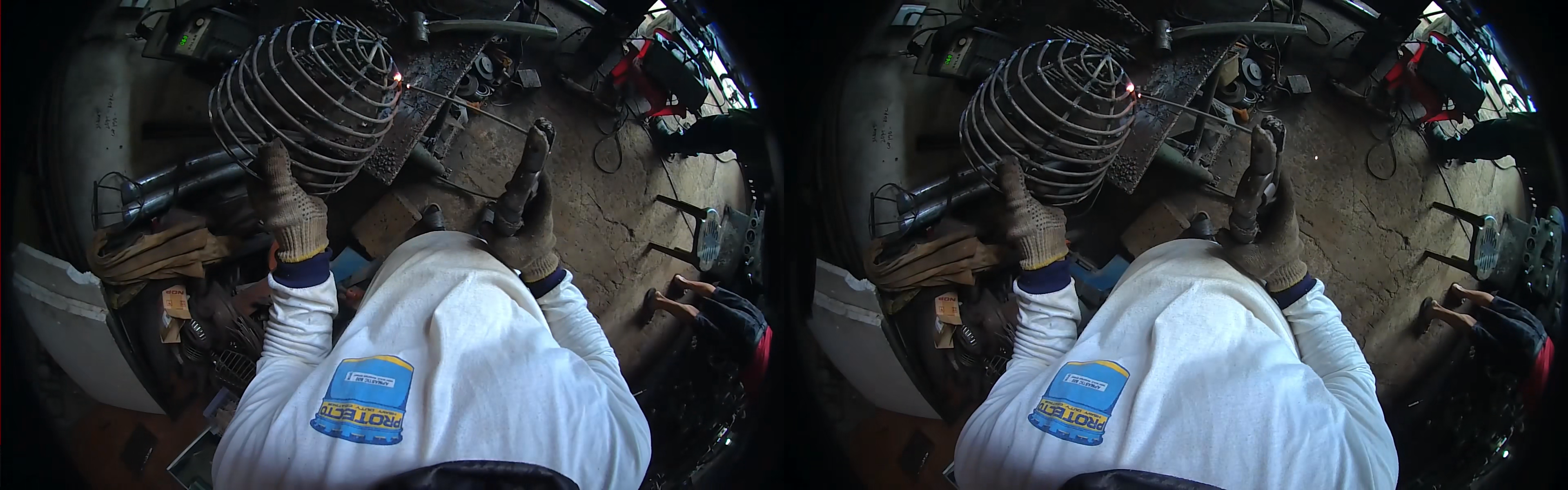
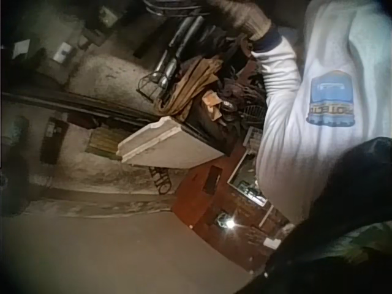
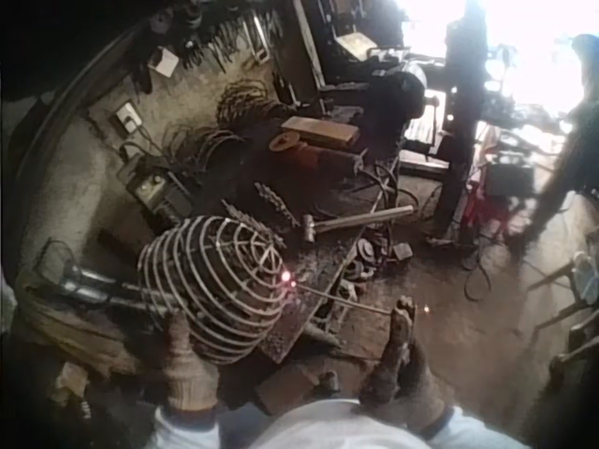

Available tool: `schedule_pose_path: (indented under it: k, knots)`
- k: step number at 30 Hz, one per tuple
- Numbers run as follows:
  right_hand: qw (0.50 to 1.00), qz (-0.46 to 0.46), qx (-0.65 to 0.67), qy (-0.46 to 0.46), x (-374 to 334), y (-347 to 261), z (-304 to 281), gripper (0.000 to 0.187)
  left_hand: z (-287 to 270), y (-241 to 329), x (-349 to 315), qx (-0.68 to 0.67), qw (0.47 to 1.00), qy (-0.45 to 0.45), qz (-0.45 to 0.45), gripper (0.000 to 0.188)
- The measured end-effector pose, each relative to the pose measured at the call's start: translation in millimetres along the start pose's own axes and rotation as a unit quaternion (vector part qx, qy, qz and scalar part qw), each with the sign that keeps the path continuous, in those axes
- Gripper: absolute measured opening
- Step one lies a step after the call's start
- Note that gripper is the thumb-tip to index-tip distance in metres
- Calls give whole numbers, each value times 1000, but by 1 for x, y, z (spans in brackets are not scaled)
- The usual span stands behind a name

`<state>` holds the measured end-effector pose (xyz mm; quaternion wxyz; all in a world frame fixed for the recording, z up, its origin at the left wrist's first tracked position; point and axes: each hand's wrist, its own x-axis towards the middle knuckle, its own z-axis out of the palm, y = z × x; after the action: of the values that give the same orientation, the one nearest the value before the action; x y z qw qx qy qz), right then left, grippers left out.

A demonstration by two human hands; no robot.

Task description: The person welds a spherical metal grid using a welding tool, then uses a hammer to adjust the wires and continue welding.

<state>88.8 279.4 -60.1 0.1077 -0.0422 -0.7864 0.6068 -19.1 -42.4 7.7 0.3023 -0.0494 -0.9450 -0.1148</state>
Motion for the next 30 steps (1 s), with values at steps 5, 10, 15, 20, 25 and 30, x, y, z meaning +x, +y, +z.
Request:
schedule_pose_path:
  k: [5, 10, 15, 20, 25, 30]
  knots:
    - [1000, -25, -4, 6, 7, -13, 3, 99, -5, 6, 1, 41, 999, -3, 21, 82]
    - [999, -33, 31, 8, 11, -20, 5, 94, -9, 13, 4, 43, 997, 7, 59, 82]
    - [998, 9, 43, -47, 12, -17, -3, 97, 11, -4, -4, -189, 974, 19, -127, 64]
    - [998, -61, -5, -10, 7, -4, 5, 96, -7, 45, 22, -538, 751, 59, -379, 38]
    - [997, -66, 13, -22, 7, 12, 4, 93, -4, 29, 16, -535, 726, 29, -431, 34]
    - [989, -115, -92, -21, 18, -14, 7, 85, -5, 19, 3, -331, 863, -34, -379, 37]
